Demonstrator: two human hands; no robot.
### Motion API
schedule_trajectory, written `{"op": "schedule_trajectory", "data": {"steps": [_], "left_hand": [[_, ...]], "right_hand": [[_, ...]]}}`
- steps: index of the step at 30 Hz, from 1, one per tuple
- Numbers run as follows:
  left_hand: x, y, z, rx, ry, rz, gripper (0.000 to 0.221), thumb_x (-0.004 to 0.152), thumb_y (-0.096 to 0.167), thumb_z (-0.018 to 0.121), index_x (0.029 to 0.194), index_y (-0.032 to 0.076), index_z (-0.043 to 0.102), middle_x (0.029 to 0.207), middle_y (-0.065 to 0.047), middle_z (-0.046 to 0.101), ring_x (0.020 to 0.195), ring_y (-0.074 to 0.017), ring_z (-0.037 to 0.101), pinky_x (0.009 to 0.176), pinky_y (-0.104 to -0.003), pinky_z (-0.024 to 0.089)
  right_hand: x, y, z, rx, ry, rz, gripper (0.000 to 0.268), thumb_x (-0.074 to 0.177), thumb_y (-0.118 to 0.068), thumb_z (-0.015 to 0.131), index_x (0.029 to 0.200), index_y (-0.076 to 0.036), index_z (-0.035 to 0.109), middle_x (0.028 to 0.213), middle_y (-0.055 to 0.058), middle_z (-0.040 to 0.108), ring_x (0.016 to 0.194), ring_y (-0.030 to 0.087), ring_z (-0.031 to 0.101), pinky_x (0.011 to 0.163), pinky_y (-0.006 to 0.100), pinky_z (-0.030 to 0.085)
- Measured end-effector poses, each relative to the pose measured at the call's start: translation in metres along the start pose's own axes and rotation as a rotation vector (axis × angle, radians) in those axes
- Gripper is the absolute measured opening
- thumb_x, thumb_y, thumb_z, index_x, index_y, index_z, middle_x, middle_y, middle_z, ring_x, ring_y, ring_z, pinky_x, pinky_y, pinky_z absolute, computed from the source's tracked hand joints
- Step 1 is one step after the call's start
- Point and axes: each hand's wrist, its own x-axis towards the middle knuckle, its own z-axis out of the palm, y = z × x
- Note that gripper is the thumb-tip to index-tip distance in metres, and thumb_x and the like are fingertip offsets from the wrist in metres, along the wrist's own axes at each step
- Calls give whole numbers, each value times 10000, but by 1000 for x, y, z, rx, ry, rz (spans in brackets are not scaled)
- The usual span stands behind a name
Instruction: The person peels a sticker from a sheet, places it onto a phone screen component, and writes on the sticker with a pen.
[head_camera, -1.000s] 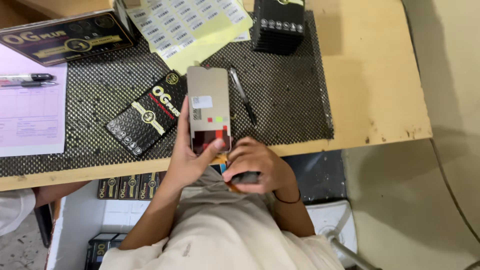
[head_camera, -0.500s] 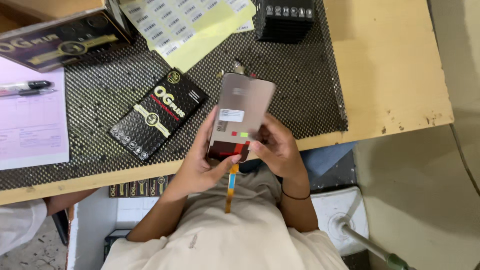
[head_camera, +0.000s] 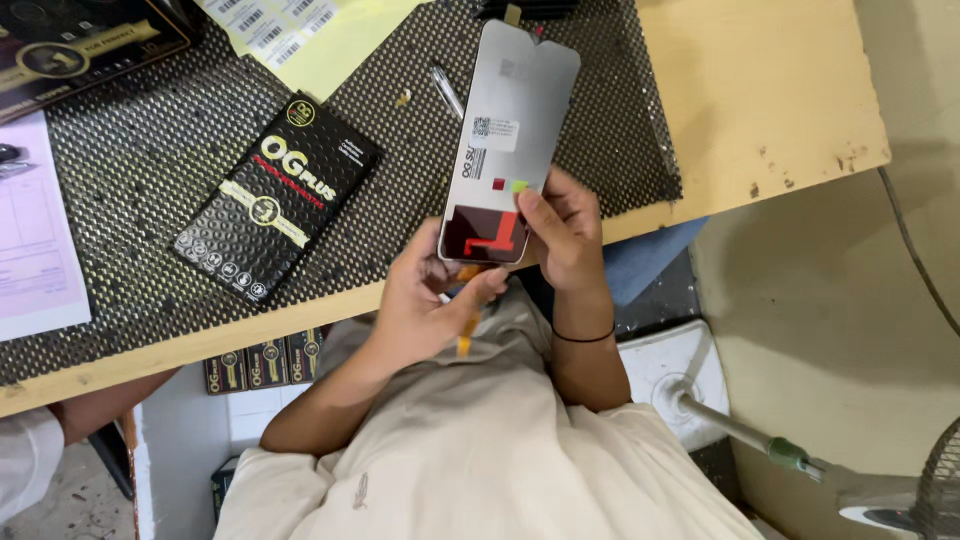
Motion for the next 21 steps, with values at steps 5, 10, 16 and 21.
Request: {"op": "schedule_trajectory", "data": {"steps": [5, 10, 16, 21], "left_hand": [[4, -13, 6, 105, 53, 46, 136, 883, -77, 727, 1018, -79, 717, 726, -197, 751, 617, -216, 761, 511, -307, 658], [10, 16, 15, 163, -8, 95, 136, 931, -55, 679, 805, -30, 724, 605, -139, 707, 581, -140, 713, 510, -270, 600], [16, 36, 17, 85, -123, 66, 229, 996, -30, 588, 803, -39, 712, 625, -145, 670, 644, -119, 667, 530, -290, 589], [14, 35, 14, 81, -155, 50, 337, 1039, 22, 521, 754, -50, 686, 649, -175, 725, 615, -144, 673, 580, -299, 588]], "right_hand": [[5, -4, 7, 38, 90, -23, 175, 996, -107, 626, 1017, 58, 683, 726, 82, 638, 680, 83, 596, 602, 210, 483], [5, -8, 11, 23, 102, -29, 167, 999, -84, 620, 1010, 68, 686, 716, 78, 636, 672, 69, 582, 586, 199, 475], [1, -12, 11, 29, 114, -15, 174, 992, -80, 618, 1005, 77, 692, 689, 83, 625, 639, 65, 550, 558, 196, 456], [4, -13, 10, 29, 108, -20, 172, 997, -72, 609, 1010, 79, 691, 686, 80, 628, 634, 61, 544, 553, 192, 448]]}}
